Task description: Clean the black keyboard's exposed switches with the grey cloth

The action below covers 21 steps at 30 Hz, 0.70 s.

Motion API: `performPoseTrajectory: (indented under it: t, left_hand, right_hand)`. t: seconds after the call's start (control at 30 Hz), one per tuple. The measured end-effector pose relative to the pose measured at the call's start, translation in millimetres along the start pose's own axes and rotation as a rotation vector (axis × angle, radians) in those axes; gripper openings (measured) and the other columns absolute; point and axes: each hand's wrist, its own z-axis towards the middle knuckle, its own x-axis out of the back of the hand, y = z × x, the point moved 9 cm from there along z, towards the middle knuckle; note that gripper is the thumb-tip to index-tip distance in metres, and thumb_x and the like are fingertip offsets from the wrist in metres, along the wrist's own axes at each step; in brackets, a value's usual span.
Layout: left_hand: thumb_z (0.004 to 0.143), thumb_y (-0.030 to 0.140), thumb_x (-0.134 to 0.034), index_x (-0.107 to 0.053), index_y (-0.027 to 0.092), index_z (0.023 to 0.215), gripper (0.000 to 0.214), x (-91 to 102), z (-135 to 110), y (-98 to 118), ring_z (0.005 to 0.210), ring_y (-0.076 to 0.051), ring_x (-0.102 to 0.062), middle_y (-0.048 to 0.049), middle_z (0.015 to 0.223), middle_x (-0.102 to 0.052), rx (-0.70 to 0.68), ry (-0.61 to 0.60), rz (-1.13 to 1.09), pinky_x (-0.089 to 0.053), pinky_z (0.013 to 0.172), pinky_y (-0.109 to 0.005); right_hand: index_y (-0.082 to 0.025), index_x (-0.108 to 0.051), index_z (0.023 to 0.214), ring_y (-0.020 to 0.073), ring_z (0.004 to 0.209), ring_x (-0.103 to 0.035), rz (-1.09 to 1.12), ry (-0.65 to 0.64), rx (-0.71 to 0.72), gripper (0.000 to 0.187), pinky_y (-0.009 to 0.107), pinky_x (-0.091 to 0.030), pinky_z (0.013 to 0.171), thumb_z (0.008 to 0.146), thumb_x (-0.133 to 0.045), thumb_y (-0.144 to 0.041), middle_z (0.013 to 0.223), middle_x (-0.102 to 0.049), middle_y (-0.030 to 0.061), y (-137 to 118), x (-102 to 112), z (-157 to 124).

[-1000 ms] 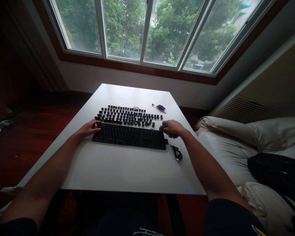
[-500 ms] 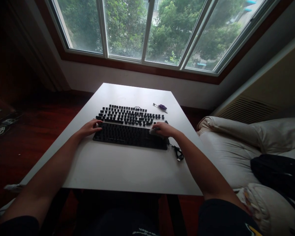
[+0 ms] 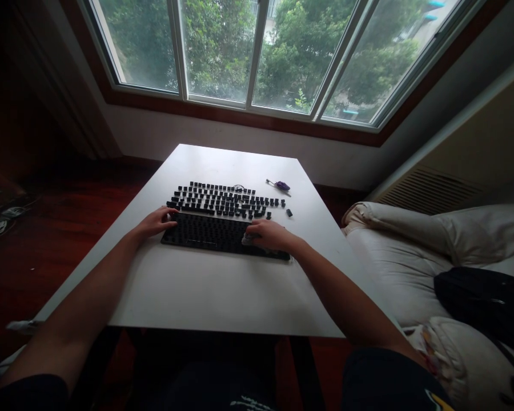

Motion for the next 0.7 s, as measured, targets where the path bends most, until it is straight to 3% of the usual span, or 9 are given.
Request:
performPoseTrajectory:
  t: [0.07, 0.17, 0.33, 0.43, 0.57, 0.7]
  left_hand:
    - [0.084, 0.054, -0.066, -0.065, 0.022, 0.131, 0.056, -0.4, 0.5, -1.0, 0.082, -0.019, -0.055, -0.0061, 0.108, -0.059, 0.000, -0.001, 0.004, -0.048, 0.078, -0.034]
    - [0.084, 0.052, -0.067, -0.066, 0.022, 0.130, 0.055, -0.6, 1.5, -2.1, 0.082, -0.019, -0.055, -0.0061, 0.108, -0.059, 0.000, 0.001, 0.005, -0.048, 0.078, -0.033]
    - [0.083, 0.051, -0.067, -0.066, 0.022, 0.129, 0.055, 0.2, 1.1, 1.1, 0.084, -0.019, -0.056, -0.0063, 0.108, -0.059, 0.012, 0.002, 0.006, -0.048, 0.079, -0.034]
    - [0.083, 0.052, -0.067, -0.066, 0.022, 0.129, 0.055, 0.8, 0.4, 4.6, 0.082, -0.018, -0.055, -0.0058, 0.108, -0.059, 0.013, 0.003, 0.002, -0.048, 0.078, -0.034]
    - [0.082, 0.053, -0.067, -0.066, 0.022, 0.128, 0.055, 0.7, 1.1, 4.9, 0.080, -0.018, -0.055, -0.0059, 0.107, -0.059, 0.017, 0.005, -0.004, -0.048, 0.077, -0.034]
    - [0.083, 0.053, -0.067, -0.066, 0.021, 0.128, 0.056, 0.4, 3.0, 2.7, 0.078, -0.018, -0.054, -0.0058, 0.107, -0.059, 0.013, 0.007, -0.014, -0.048, 0.077, -0.034]
  right_hand:
    - [-0.026, -0.074, 0.112, 0.0215, 0.095, -0.064, 0.013, -0.037, 0.033, 0.024, 0.027, -0.043, 0.078, 0.090, -0.067, -0.026, 0.109, -0.069, 0.0072, -7.6, -8.4, 1.7]
    - [-0.025, -0.074, 0.110, 0.0213, 0.094, -0.065, 0.037, -0.108, 0.012, 0.023, 0.027, -0.044, 0.077, 0.087, -0.068, -0.025, 0.109, -0.070, 0.0068, 3.2, -15.2, -0.7]
    - [-0.026, -0.076, 0.097, 0.0186, 0.077, -0.065, 0.083, -0.311, -0.164, 0.016, 0.027, -0.043, 0.068, 0.082, -0.072, -0.030, 0.089, -0.074, 0.0019, 55.4, -18.9, -20.2]
    - [-0.028, -0.076, 0.095, 0.0183, 0.070, -0.063, 0.084, -0.369, -0.276, 0.018, 0.028, -0.043, 0.064, 0.079, -0.073, -0.037, 0.081, -0.073, 0.0014, 76.6, -18.0, -29.5]
    - [-0.026, -0.074, 0.090, 0.0197, 0.073, -0.064, 0.043, -0.247, -0.244, 0.016, 0.028, -0.043, 0.066, 0.078, -0.072, -0.037, 0.081, -0.073, 0.0034, 59.6, -8.9, -13.4]
    - [-0.026, -0.074, 0.096, 0.0213, 0.086, -0.066, 0.043, -0.153, -0.056, 0.017, 0.028, -0.044, 0.073, 0.080, -0.067, -0.029, 0.098, -0.075, 0.0040, 20.8, -4.0, 8.8]
